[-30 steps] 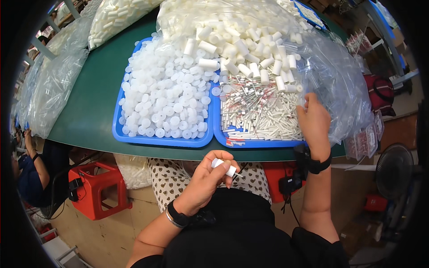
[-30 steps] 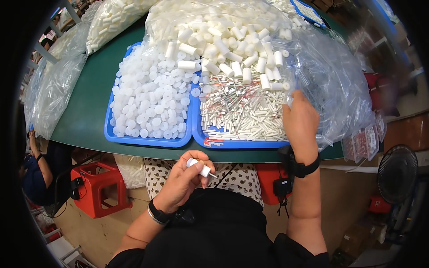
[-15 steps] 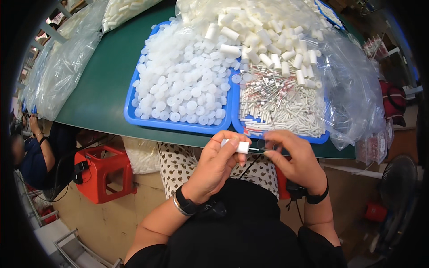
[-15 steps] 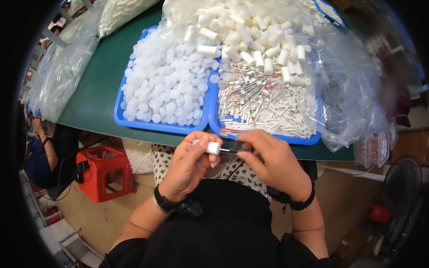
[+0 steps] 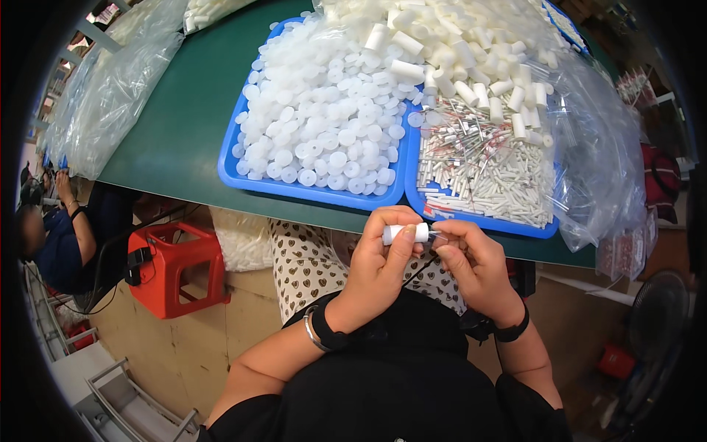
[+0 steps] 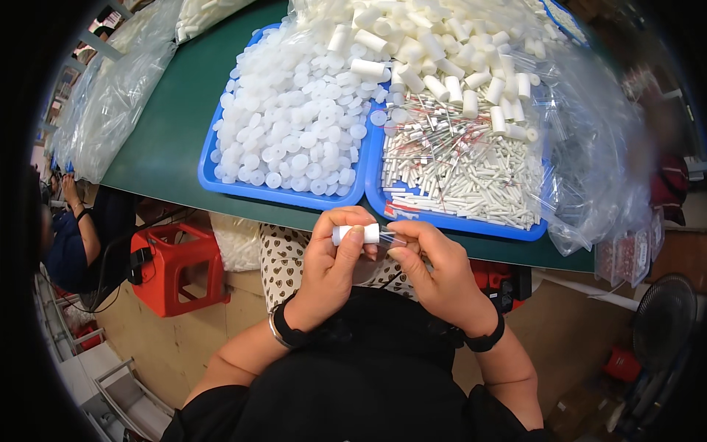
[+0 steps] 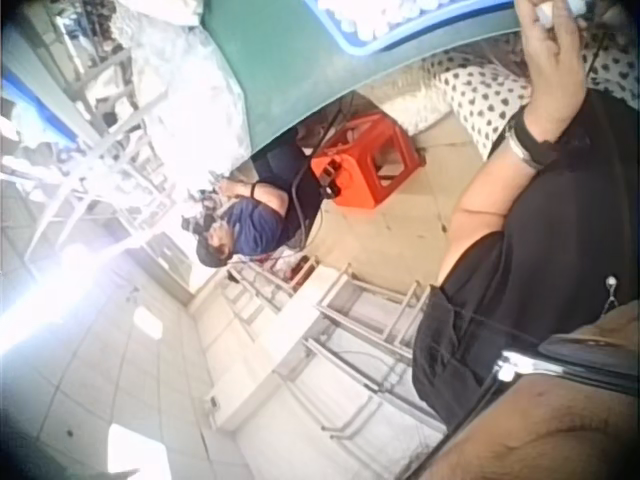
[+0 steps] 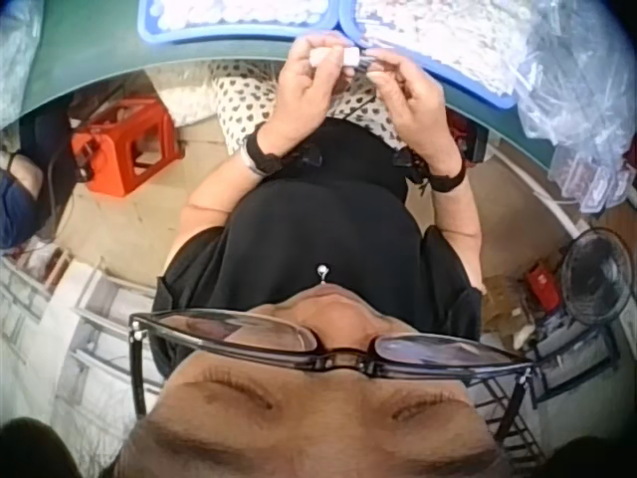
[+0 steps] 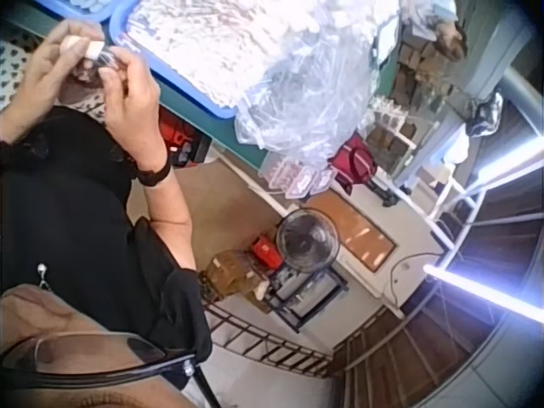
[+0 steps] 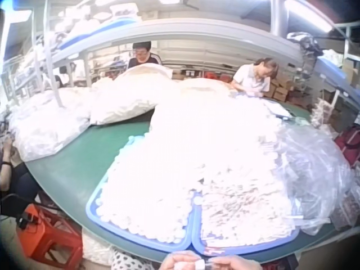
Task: The person sits at a green table and repeatedly picks up small white plastic caps and thin white sticks. They insert the sticks into the caps by hand, one at a time, and place the assembled units into a blue tray. The process is continuous and repetitive throughout the clip.
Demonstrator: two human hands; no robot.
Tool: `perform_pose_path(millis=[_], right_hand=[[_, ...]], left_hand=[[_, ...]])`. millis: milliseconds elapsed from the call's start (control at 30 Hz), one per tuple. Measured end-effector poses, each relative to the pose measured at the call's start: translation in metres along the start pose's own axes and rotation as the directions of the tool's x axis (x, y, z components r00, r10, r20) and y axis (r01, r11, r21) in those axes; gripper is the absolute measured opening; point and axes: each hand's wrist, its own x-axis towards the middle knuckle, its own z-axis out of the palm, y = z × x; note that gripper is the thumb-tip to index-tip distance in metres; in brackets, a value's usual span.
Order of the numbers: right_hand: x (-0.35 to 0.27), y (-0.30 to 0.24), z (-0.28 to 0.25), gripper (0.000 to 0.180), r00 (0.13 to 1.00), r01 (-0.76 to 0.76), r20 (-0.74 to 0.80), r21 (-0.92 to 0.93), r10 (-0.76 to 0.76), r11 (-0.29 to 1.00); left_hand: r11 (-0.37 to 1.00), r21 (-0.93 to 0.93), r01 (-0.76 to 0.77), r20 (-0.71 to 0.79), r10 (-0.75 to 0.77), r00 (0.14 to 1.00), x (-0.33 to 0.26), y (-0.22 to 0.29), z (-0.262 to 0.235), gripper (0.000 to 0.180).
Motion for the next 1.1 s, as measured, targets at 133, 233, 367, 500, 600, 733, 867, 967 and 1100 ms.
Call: perform_pose_path(millis=[133,233,367,500,600,733,867,967,1100], right_hand=[[0.002,0.008,0.003,0.023,0.991,0.126,-0.031,-0.099,-0.130,0.987],[0.010,0.005,0.000,0.024,0.906,0.423,0.135,-0.269,-0.401,0.865],[0.005,0.006,0.012,0.029,0.904,0.428,0.126,-0.244,-0.410,0.870],[0.004,0.011,0.019,0.031,0.906,0.422,0.088,-0.250,-0.414,0.872],[0.004,0.018,0.022,0.032,0.933,0.359,0.092,-0.241,-0.347,0.902],[0.012,0.011,0.023,0.036,0.907,0.408,0.039,-0.331,-0.419,0.851],[0.017,0.017,0.018,0.028,0.850,0.489,0.052,-0.451,-0.525,0.747],[0.018,0.016,0.018,0.021,0.840,0.511,0.072,-0.440,-0.538,0.739],[0.014,0.007,0.022,0.019,0.852,0.489,0.085,-0.482,-0.516,0.727]], left_hand=[[0.994,0.112,0.007,0.084,-0.017,0.996,-0.002,-0.001,-0.005,0.025],[0.985,0.167,-0.030,0.214,-0.007,0.977,-0.002,-0.003,-0.004,0.040],[0.998,0.044,-0.048,0.320,0.031,0.947,0.000,-0.012,-0.003,0.056],[0.999,-0.016,0.032,0.345,-0.024,0.938,0.001,-0.014,-0.006,0.056],[0.961,-0.141,0.239,0.314,-0.186,0.931,0.004,-0.004,-0.005,0.054],[0.856,-0.378,0.354,0.294,-0.252,0.922,0.005,0.006,-0.004,0.059],[0.795,-0.448,0.408,0.372,-0.250,0.894,0.007,0.000,-0.012,0.063],[0.763,-0.477,0.437,0.371,-0.276,0.886,0.004,0.003,-0.008,0.060],[0.743,-0.554,0.376,0.321,-0.226,0.920,-0.004,-0.006,-0.002,0.055]])
